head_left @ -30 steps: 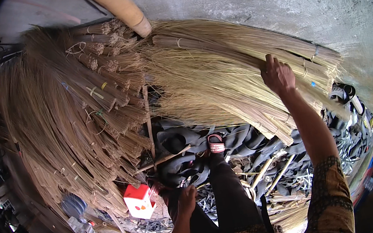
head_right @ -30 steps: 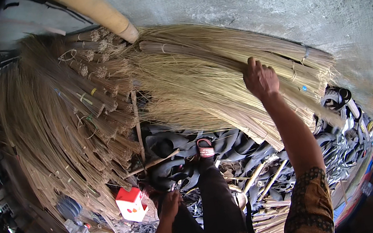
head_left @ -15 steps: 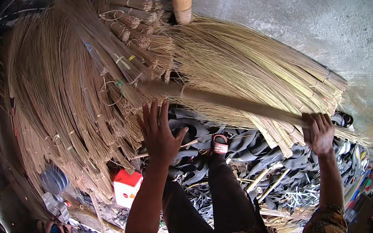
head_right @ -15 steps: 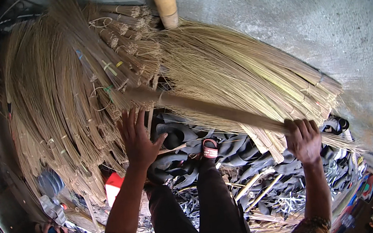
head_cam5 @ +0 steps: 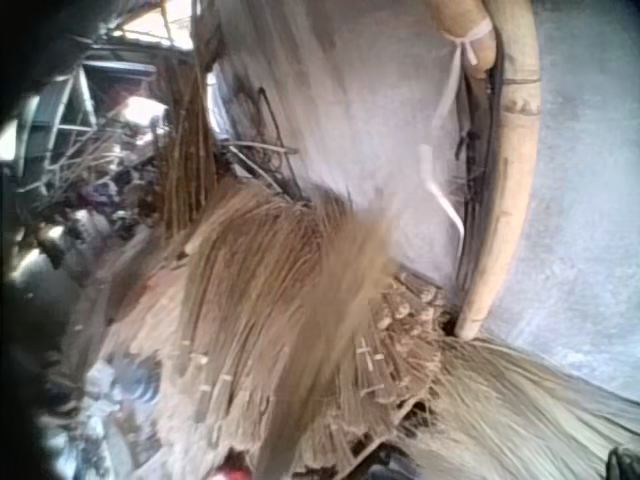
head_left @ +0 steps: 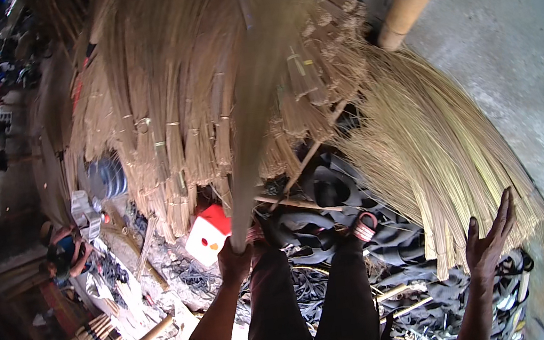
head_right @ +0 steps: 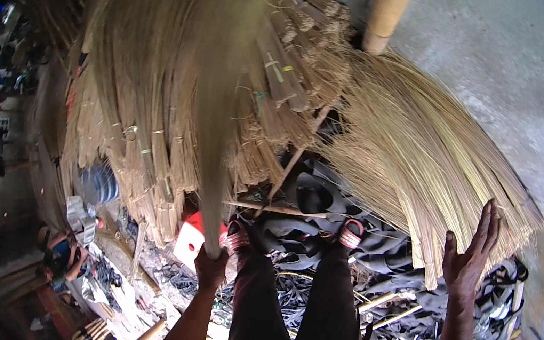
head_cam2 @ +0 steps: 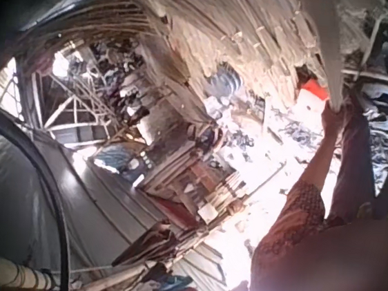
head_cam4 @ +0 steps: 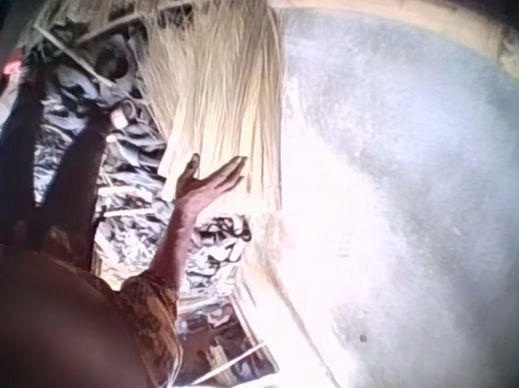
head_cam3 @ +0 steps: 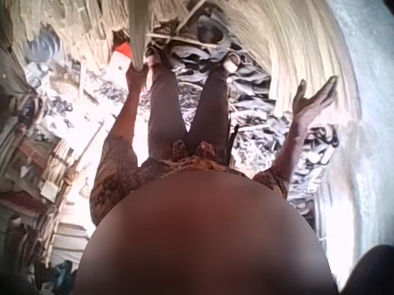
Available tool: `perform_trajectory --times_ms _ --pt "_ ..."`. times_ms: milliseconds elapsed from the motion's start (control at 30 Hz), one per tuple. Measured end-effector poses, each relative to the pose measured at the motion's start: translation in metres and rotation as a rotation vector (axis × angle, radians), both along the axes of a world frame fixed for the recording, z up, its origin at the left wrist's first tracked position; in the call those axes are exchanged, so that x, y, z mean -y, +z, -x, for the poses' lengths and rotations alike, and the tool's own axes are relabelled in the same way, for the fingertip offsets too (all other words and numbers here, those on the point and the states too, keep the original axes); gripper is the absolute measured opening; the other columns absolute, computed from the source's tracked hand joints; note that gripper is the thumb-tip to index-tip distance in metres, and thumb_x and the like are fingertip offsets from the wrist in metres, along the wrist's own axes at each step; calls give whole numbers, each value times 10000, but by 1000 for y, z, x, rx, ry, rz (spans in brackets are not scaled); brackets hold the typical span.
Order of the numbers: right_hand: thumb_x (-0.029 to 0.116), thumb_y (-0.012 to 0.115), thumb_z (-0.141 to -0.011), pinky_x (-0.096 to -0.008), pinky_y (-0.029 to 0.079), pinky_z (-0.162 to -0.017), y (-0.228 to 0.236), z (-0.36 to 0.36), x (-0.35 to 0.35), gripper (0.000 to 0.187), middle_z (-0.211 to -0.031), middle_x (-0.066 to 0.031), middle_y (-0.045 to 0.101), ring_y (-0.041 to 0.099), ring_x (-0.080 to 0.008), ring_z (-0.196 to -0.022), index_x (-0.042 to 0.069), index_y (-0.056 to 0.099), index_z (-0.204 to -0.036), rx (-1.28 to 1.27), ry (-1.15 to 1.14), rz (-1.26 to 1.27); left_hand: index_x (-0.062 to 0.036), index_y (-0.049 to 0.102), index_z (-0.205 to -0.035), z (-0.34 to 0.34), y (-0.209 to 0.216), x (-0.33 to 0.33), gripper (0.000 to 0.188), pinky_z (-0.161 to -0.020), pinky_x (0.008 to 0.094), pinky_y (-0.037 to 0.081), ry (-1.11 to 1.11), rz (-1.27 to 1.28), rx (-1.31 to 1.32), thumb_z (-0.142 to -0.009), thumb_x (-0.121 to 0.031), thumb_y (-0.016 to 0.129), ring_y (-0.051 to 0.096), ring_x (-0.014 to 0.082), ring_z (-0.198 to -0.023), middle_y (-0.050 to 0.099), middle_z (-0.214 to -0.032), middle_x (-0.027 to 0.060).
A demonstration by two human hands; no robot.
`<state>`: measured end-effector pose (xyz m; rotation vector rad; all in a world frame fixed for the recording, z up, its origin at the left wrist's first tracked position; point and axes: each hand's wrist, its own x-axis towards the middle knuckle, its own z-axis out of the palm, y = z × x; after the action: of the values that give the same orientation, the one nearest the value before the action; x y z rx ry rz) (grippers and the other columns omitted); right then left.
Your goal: The person sits on the floor and repeatedly picks up bundles of dried broom sticks, aligns them, and secures them with a tie. They then place the finished bundles against a wall and repeat the process with new sticks.
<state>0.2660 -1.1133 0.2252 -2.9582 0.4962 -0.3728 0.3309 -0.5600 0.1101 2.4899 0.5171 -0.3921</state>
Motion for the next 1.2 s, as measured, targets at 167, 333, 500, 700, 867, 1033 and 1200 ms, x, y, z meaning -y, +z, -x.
perform_trajectory --times_ms 167,333,500,700,867,1033,1200 --pt "508 538 -1029 -595 195 -1236 -49 25 -21 813 -1640 -209 331 315 -432 -1504 41 241 -1625 -211 -38 -265 -43 654 -1139 -50 -33 -120 501 -679 475 554 285 -140 82 -833 -401 824 731 356 -784 731 -865 184" --pt "376 644 -979 -579 178 -1249 -82 56 -2 792 -1626 -204 361 325 -388 -1511 55 292 -1611 -415 -74 -250 -15 535 -1376 -262 -11 -221 763 -1030 517 462 -83 -721 298 -879 -558 736 554 442 -1269 577 -1354 275" --pt "385 681 -957 -504 366 -1163 -139 92 64 789 -1554 -233 427 439 -426 -1397 51 330 -1580 -373 -351 -311 -56 490 -1507 -335 47 -147 610 -1151 440 386 -297 -2 434 -1018 -376 664 455 345 -1396 432 -1551 195" --pt "419 717 -918 -517 413 -1115 -186 114 138 784 -1534 -157 458 458 -364 -1401 94 378 -1546 -518 -676 -198 -27 512 -1439 -178 -33 -18 515 -1151 451 376 -655 -146 111 -1042 -337 621 485 321 -1369 527 -1439 183" --pt "369 766 -882 -503 437 -1091 -210 129 184 676 -1431 -112 525 497 -320 -1358 143 476 -1449 -646 -735 -190 -13 609 -1187 -11 -86 44 306 -932 387 491 -620 -48 -389 -1005 -254 656 619 277 -1035 643 -1125 146" --pt "336 775 -861 -497 446 -1077 -249 137 195 667 -1413 -115 546 506 -326 -1355 151 490 -1434 -653 -774 -172 7 669 -1148 87 -83 85 415 -941 379 497 -542 280 -612 -1017 -384 633 652 255 -1022 668 -1037 152" --pt "263 772 -829 -530 375 -1135 -260 133 200 637 -1361 -104 538 475 -323 -1348 154 520 -1404 -692 -727 -111 0 645 -1267 95 -75 95 499 -982 360 497 -366 212 -805 -1028 -436 602 658 235 -1099 695 -1178 140"
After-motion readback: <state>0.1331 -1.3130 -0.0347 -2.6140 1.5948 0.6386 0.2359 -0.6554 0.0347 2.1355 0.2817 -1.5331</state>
